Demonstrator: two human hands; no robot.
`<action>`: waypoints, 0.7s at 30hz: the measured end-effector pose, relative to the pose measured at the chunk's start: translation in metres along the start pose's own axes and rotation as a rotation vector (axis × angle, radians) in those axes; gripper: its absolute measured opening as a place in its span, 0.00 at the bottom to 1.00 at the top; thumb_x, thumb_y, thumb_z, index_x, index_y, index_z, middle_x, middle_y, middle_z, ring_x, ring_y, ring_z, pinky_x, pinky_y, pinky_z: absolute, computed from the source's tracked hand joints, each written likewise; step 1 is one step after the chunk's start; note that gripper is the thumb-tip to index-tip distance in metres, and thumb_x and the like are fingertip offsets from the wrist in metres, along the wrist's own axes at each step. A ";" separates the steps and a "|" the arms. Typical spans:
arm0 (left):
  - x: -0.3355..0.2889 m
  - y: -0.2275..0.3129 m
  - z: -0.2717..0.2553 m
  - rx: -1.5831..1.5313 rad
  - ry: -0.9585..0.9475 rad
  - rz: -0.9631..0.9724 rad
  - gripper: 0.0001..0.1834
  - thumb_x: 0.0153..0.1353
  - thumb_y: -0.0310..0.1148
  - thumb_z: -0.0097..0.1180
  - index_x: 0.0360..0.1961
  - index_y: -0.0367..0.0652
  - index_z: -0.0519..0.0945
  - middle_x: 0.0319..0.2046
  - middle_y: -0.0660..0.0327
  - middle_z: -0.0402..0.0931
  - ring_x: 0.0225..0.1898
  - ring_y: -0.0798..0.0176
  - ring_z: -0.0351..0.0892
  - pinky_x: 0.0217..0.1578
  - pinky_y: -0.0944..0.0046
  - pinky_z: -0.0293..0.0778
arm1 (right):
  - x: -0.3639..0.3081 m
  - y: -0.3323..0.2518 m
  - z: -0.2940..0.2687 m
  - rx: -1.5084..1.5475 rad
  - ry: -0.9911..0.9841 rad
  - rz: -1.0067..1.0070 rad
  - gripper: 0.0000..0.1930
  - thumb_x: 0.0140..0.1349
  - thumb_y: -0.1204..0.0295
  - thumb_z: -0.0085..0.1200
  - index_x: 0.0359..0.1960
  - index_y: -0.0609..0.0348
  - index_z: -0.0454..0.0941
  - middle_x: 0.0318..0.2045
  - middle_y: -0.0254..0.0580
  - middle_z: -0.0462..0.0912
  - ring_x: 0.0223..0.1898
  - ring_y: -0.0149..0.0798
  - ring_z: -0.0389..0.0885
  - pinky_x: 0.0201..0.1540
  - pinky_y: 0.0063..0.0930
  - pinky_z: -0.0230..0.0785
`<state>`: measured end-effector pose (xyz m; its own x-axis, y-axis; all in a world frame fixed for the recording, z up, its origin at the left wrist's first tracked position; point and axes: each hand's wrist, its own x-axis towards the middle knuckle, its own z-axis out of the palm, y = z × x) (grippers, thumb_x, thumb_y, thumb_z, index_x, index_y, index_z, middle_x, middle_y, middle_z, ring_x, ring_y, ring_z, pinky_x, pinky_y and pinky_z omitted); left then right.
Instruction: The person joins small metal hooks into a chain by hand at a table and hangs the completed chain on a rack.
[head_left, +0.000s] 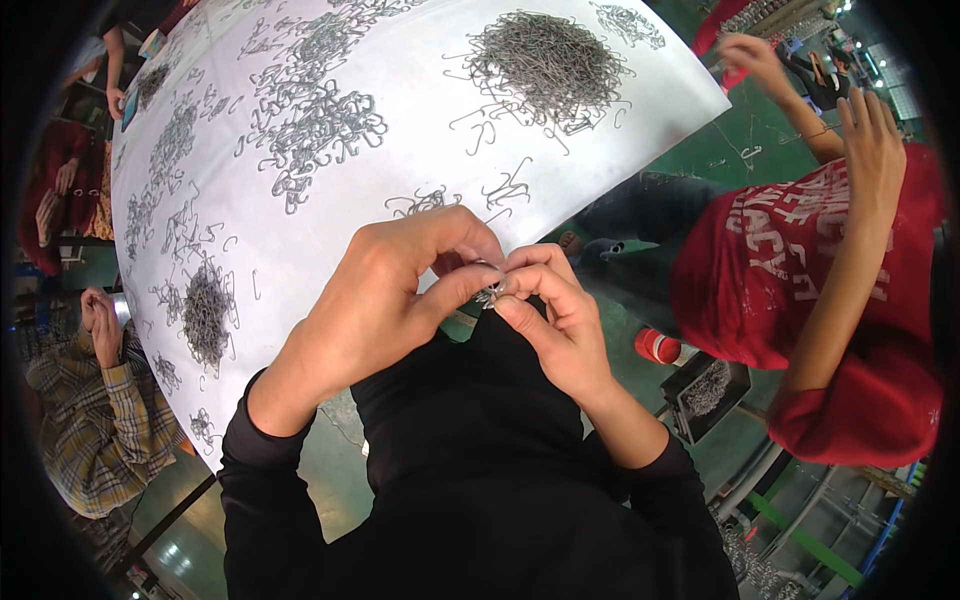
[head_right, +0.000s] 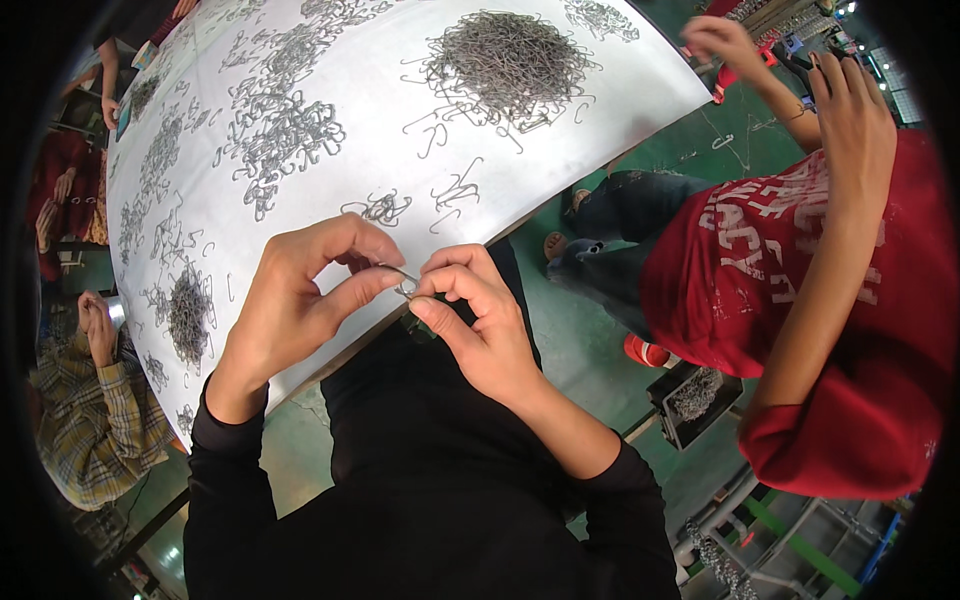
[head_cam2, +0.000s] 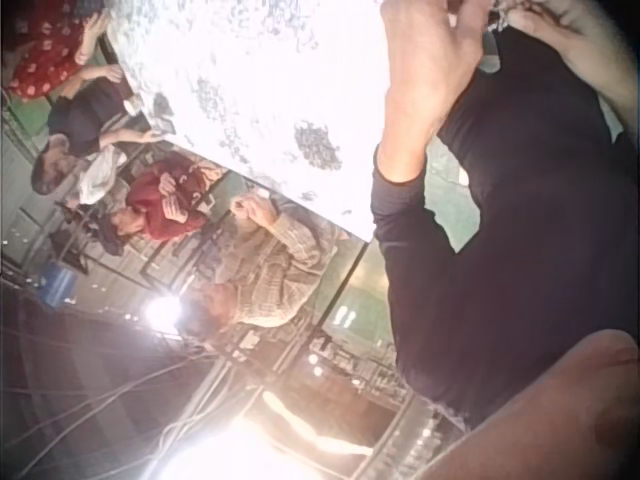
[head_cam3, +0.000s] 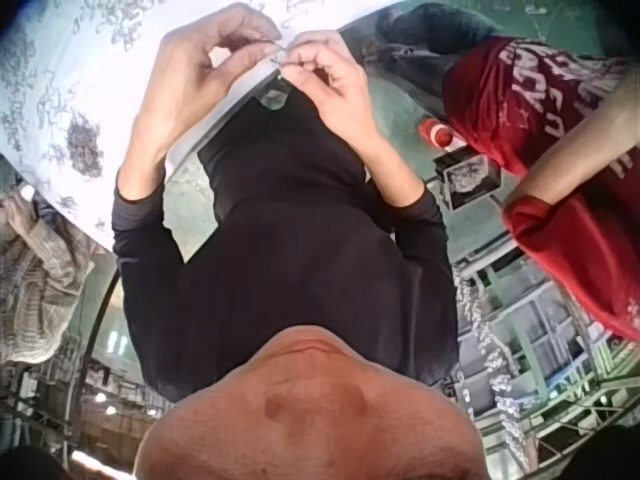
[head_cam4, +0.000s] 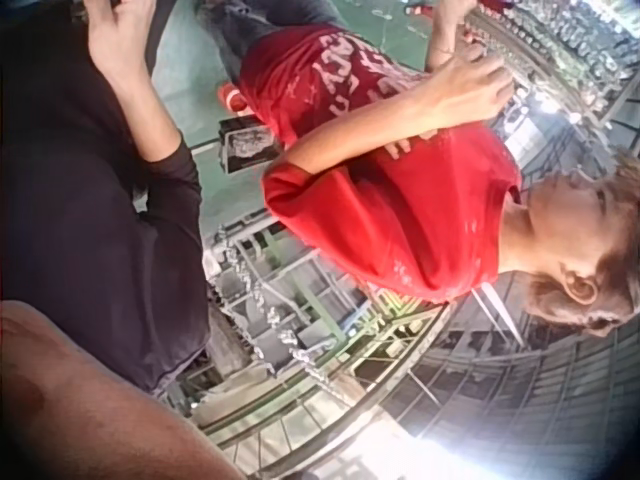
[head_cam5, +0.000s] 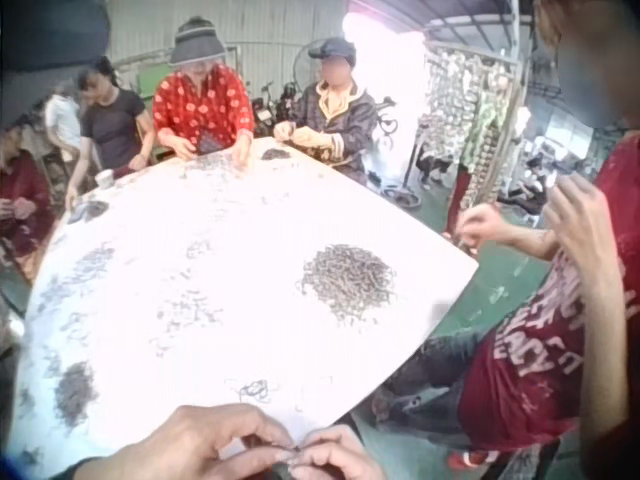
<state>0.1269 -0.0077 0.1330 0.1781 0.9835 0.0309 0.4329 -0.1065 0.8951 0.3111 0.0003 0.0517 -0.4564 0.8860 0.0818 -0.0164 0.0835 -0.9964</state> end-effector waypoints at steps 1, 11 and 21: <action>0.000 0.001 -0.001 0.012 -0.018 0.018 0.07 0.50 0.20 0.60 0.33 0.36 0.80 0.27 0.59 0.77 0.28 0.66 0.75 0.33 0.67 0.71 | 0.001 0.002 -0.001 -0.005 -0.004 0.006 0.05 0.57 0.73 0.57 0.33 0.59 0.77 0.38 0.36 0.72 0.36 0.31 0.68 0.41 0.23 0.62; -0.013 -0.016 0.018 0.028 0.141 0.123 0.08 0.51 0.23 0.60 0.35 0.39 0.80 0.27 0.58 0.75 0.27 0.58 0.75 0.28 0.64 0.71 | 0.071 0.031 -0.043 -0.148 -0.074 0.110 0.07 0.58 0.72 0.55 0.37 0.59 0.78 0.37 0.35 0.78 0.36 0.29 0.74 0.38 0.24 0.66; -0.022 -0.019 0.027 0.086 0.205 0.141 0.12 0.48 0.21 0.63 0.36 0.41 0.82 0.29 0.60 0.78 0.28 0.64 0.74 0.25 0.67 0.71 | 0.234 0.072 -0.047 -1.200 -0.246 -0.032 0.06 0.53 0.72 0.57 0.32 0.56 0.76 0.31 0.41 0.78 0.36 0.44 0.78 0.38 0.36 0.69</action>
<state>0.1385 -0.0315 0.1036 0.0636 0.9661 0.2502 0.4917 -0.2485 0.8345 0.2451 0.2348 0.0006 -0.6291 0.7767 -0.0303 0.7399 0.5864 -0.3297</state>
